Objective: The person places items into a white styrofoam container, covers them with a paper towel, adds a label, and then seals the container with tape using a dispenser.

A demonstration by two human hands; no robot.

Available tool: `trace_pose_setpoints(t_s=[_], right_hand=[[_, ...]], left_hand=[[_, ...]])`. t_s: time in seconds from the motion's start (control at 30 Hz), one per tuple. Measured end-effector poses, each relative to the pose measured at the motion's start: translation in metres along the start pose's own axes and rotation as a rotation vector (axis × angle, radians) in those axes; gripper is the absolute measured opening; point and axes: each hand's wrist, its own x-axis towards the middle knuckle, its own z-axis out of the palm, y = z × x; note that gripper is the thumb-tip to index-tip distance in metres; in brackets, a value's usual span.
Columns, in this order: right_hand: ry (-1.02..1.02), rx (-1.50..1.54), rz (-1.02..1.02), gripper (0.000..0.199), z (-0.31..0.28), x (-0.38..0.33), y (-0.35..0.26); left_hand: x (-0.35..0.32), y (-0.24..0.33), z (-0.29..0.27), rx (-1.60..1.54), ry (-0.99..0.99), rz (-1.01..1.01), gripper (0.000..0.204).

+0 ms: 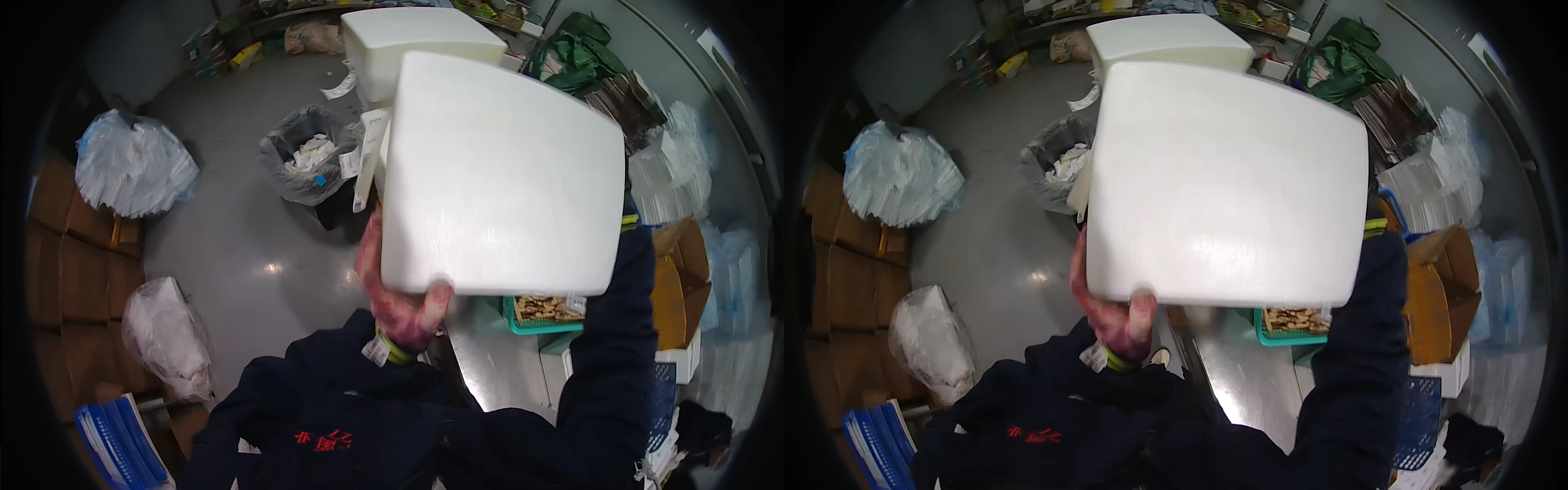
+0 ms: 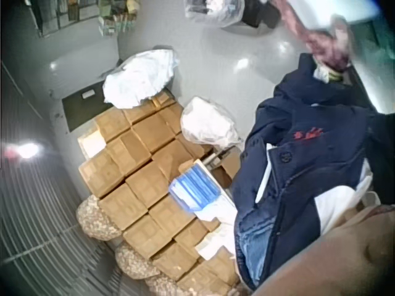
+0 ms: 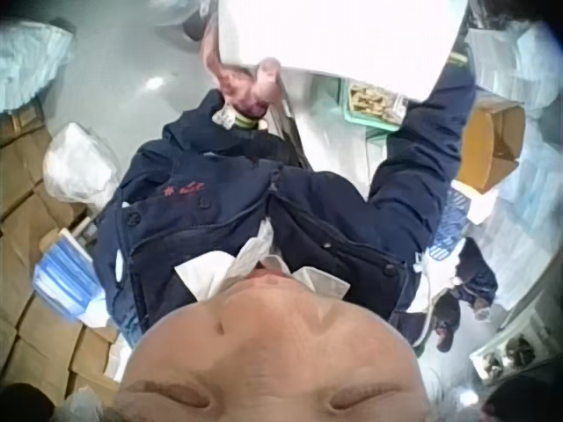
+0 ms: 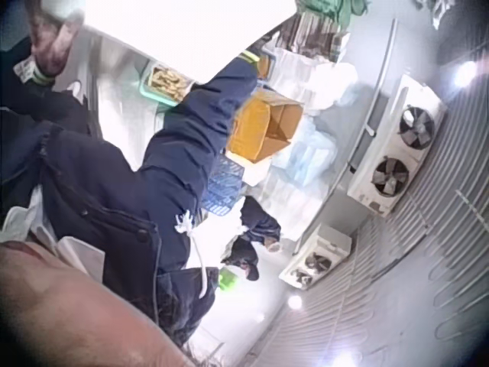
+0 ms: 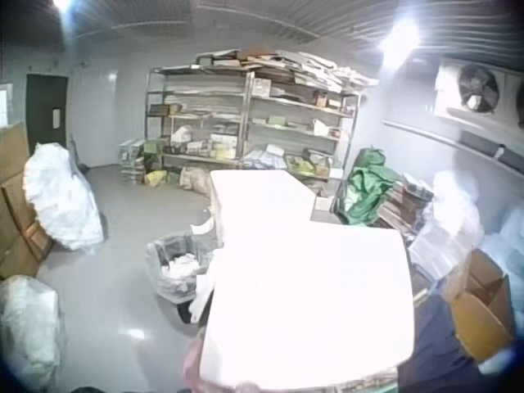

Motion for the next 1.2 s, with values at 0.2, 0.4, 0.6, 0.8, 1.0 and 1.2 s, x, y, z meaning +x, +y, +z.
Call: trace_pose_setpoints(t_s=[0.2,0.4,0.6,0.8,1.0,1.2], right_hand=[[-0.272,-0.172,-0.162,0.036,0.006,0.076,0.046],[0.309,-0.394,-0.263,0.031,0.071,0.046,-0.114],[0.077,-0.192,0.033,0.031,0.094,0.038,-0.129],[0.028,-0.219,0.089,0.028,0.088,0.044,-0.129],[0.055,-0.18,0.134,0.026,0.083,0.031,-0.131],[0.078,-0.196,0.124,0.024,0.084,0.03,-0.128]], left_hand=[[0.048,-0.035,0.003,0.304,-0.207,0.012,0.089],[0.045,-0.056,-0.075,0.144,-0.483,-0.04,0.053],[0.09,-0.119,-0.126,-0.509,-0.289,-1.13,0.048],[0.12,-0.138,-0.12,-0.981,-0.529,-1.431,0.041],[0.121,-0.131,-0.12,-0.886,-0.524,-1.3,0.026],[0.126,-0.121,-0.118,-0.798,-0.514,-1.325,0.022]])
